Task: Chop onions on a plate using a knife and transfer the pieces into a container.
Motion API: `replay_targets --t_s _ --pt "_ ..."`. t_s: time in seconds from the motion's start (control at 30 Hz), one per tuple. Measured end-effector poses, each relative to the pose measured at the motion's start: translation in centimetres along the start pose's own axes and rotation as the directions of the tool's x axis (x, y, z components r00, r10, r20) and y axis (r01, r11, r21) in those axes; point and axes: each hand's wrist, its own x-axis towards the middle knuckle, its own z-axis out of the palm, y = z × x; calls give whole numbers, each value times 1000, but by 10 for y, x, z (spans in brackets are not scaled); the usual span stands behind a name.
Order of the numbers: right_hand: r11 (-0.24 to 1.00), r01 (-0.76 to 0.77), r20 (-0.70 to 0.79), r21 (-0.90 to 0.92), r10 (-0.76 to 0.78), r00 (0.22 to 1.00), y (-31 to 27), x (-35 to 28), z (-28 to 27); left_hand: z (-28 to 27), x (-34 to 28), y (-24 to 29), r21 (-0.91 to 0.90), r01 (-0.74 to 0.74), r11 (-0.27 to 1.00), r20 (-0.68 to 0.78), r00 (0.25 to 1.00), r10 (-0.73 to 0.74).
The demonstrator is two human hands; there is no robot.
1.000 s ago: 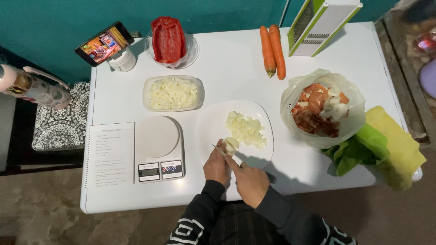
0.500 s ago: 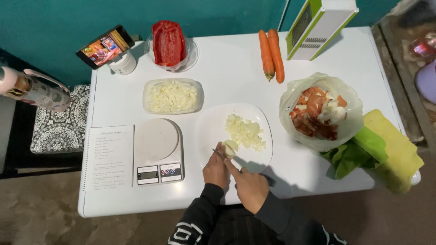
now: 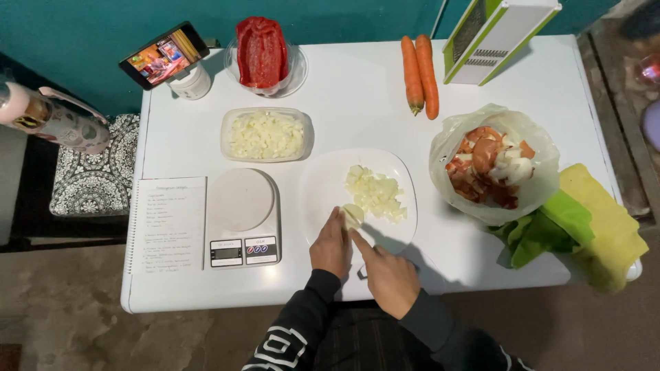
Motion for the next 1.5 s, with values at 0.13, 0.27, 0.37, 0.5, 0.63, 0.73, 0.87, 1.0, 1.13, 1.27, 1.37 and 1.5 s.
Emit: replay_targets --t_s 0.13,0.27,0.37,0.5,0.63,0.73,0.87,1.0,1.13,1.27,1.37,1.5 --pt "988 14 -181 156 15 983 24 -4 2 -14 5 17 -89 104 991 8 995 -104" --pt "989 -67 -285 133 103 953 52 -1 18 -13 4 19 -244 206 948 -51 973 -225" --pt "995 -98 -240 29 102 965 65 6 41 -9 6 16 -263 237 935 -61 963 -261" --pt "994 -110 -151 -25 105 983 61 11 56 -5 7 15 -208 246 947 -71 961 -266" --pt "989 -115 -119 -89 104 987 56 16 59 -6 7 18 -167 229 959 -95 964 -247" --pt "993 -67 -158 -102 50 986 56 18 59 -5 10 18 -144 187 972 -135 969 -206" --pt "992 -61 -175 -109 41 984 52 16 61 -5 3 17 -109 167 980 -155 971 -182" --pt "987 -70 -210 -141 39 977 55 23 68 -3 6 15 -85 162 983 -128 977 -172" --pt "987 -79 -156 -143 56 986 57 27 71 -7 7 16 -73 136 988 -124 982 -144" --pt "987 -48 -130 -155 28 991 64 40 82 -9 7 16 -70 119 990 -122 984 -127" --pt "988 -26 -91 -155 12 996 73 55 96 -6 8 13 -61 108 992 -111 987 -114" --pt "990 -89 -33 -106 86 996 64 62 94 0 8 9 19 65 998 -78 995 -63"
